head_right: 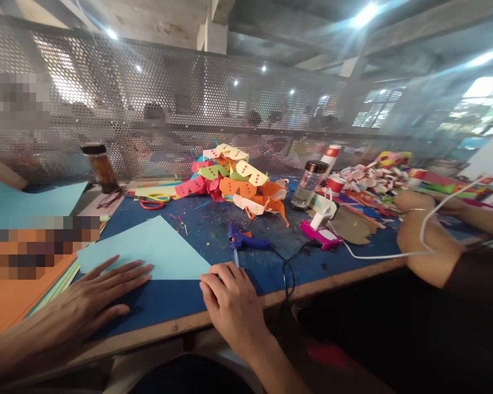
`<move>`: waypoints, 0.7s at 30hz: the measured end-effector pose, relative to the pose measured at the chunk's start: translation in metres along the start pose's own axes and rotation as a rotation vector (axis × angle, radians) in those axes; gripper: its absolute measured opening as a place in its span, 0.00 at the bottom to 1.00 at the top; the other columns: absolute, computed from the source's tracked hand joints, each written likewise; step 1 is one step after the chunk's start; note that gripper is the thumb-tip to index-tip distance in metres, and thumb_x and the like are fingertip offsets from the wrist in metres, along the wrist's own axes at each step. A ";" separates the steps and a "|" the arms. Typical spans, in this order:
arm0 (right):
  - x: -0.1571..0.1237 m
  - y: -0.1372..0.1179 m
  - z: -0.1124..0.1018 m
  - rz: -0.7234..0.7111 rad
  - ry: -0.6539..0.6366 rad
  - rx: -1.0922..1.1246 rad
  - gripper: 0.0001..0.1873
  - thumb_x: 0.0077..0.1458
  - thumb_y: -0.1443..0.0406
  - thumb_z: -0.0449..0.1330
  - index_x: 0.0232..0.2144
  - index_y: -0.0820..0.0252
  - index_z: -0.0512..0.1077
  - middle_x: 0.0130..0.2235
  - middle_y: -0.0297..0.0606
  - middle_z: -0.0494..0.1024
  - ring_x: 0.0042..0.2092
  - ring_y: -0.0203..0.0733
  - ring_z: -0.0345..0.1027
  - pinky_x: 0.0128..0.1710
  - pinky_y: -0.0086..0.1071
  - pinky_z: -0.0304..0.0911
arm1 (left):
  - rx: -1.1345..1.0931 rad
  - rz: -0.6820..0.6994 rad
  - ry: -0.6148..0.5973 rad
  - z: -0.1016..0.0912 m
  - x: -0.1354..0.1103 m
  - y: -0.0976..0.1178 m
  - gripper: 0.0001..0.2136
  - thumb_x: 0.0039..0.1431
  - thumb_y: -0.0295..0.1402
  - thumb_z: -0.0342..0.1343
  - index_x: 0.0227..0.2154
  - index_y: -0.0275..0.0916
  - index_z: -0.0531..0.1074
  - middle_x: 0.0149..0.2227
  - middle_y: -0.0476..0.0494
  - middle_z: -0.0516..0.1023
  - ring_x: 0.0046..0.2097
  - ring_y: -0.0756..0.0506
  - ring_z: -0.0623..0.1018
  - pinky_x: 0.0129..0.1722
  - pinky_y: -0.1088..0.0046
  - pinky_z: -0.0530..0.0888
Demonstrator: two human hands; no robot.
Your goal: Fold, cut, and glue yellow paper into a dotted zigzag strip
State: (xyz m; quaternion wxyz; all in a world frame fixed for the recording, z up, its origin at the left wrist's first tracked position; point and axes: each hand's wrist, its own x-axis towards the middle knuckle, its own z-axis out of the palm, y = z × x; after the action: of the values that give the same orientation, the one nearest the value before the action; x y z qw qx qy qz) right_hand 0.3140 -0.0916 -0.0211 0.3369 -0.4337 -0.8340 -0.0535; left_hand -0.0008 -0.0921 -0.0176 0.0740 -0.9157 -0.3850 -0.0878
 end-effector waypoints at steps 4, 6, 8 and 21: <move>0.000 0.002 0.001 -0.007 0.005 0.015 0.10 0.64 0.69 0.54 0.41 0.56 0.76 0.38 0.39 0.76 0.41 0.43 0.68 0.43 0.38 0.65 | -0.008 -0.043 0.034 -0.001 -0.011 -0.006 0.27 0.67 0.42 0.51 0.67 0.53 0.52 0.66 0.50 0.62 0.66 0.43 0.64 0.69 0.54 0.53; 0.000 0.003 0.001 -0.006 0.010 0.024 0.10 0.65 0.69 0.54 0.41 0.57 0.75 0.38 0.39 0.76 0.42 0.43 0.68 0.43 0.38 0.64 | 0.016 -0.062 0.034 0.002 -0.017 -0.010 0.27 0.68 0.43 0.50 0.67 0.53 0.52 0.66 0.50 0.62 0.66 0.42 0.64 0.69 0.53 0.53; -0.001 0.004 0.002 -0.007 0.013 0.037 0.10 0.65 0.69 0.54 0.41 0.57 0.75 0.38 0.39 0.76 0.42 0.43 0.68 0.43 0.39 0.64 | 0.031 -0.085 0.037 0.003 -0.024 -0.014 0.26 0.68 0.43 0.49 0.67 0.54 0.52 0.66 0.51 0.62 0.66 0.42 0.64 0.68 0.51 0.53; 0.000 0.006 0.004 -0.027 0.026 0.029 0.10 0.64 0.69 0.54 0.41 0.57 0.76 0.39 0.39 0.77 0.43 0.44 0.69 0.44 0.39 0.64 | -0.012 -0.091 0.118 -0.024 -0.047 -0.024 0.27 0.67 0.45 0.49 0.66 0.58 0.51 0.63 0.54 0.68 0.61 0.41 0.71 0.59 0.54 0.71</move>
State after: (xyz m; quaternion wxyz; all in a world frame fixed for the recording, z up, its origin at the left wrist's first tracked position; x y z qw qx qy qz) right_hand 0.3161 -0.0867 -0.0259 0.3531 -0.4166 -0.8361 -0.0514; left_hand -0.0525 -0.1131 -0.0027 0.0870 -0.8910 -0.4206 -0.1470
